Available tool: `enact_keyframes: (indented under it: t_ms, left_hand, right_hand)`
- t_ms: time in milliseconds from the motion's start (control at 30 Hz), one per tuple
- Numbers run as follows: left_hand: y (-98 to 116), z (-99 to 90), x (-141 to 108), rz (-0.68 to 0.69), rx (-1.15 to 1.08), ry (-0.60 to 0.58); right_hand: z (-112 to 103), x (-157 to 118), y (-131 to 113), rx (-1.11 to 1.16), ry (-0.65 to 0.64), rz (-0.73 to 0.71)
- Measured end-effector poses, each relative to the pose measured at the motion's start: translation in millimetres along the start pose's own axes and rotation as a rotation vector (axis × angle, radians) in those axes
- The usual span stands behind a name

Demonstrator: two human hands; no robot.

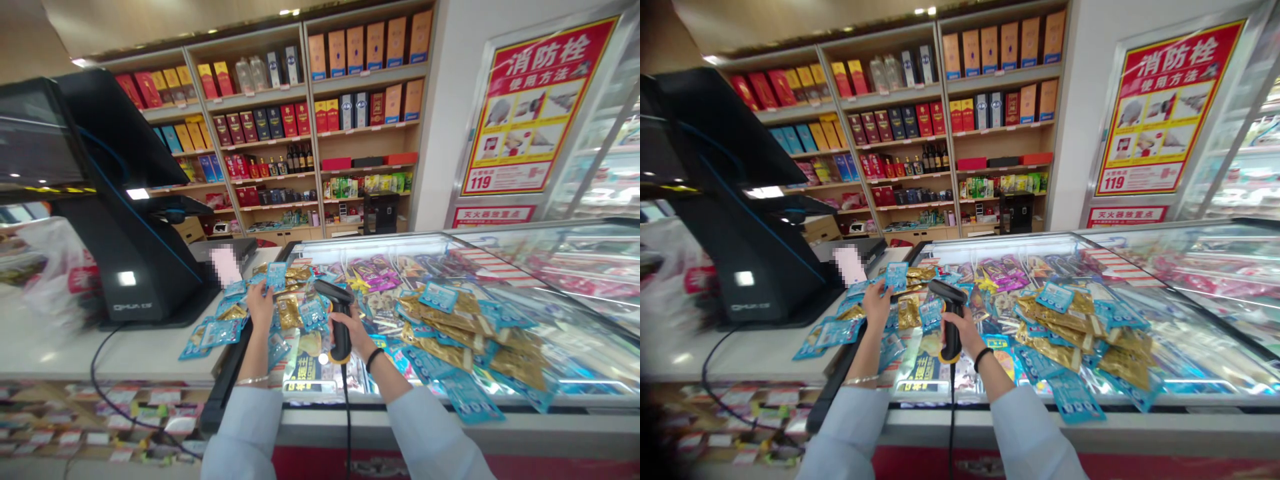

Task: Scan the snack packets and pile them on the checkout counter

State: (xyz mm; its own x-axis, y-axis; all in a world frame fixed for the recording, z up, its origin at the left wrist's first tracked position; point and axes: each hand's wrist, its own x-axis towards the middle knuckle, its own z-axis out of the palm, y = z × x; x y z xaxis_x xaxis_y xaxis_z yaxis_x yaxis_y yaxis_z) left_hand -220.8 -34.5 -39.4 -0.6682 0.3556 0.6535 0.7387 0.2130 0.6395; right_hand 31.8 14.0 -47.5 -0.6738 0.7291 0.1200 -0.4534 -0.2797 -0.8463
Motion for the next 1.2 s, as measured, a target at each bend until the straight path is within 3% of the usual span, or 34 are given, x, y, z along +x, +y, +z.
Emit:
enact_keyframes:
  t_ms: [900, 1200]
  left_hand:
    - [9.5, -4.7, 1.7, -0.026, 0.011, 0.027]
    - [13.3, -1.3, 4.6, -0.129, -0.009, -0.087]
  right_hand:
    - [-2.7, 3.2, 3.6, -0.019, -0.032, -0.005]
    - [-4.7, 7.2, 5.0, -0.028, -0.033, 0.033]
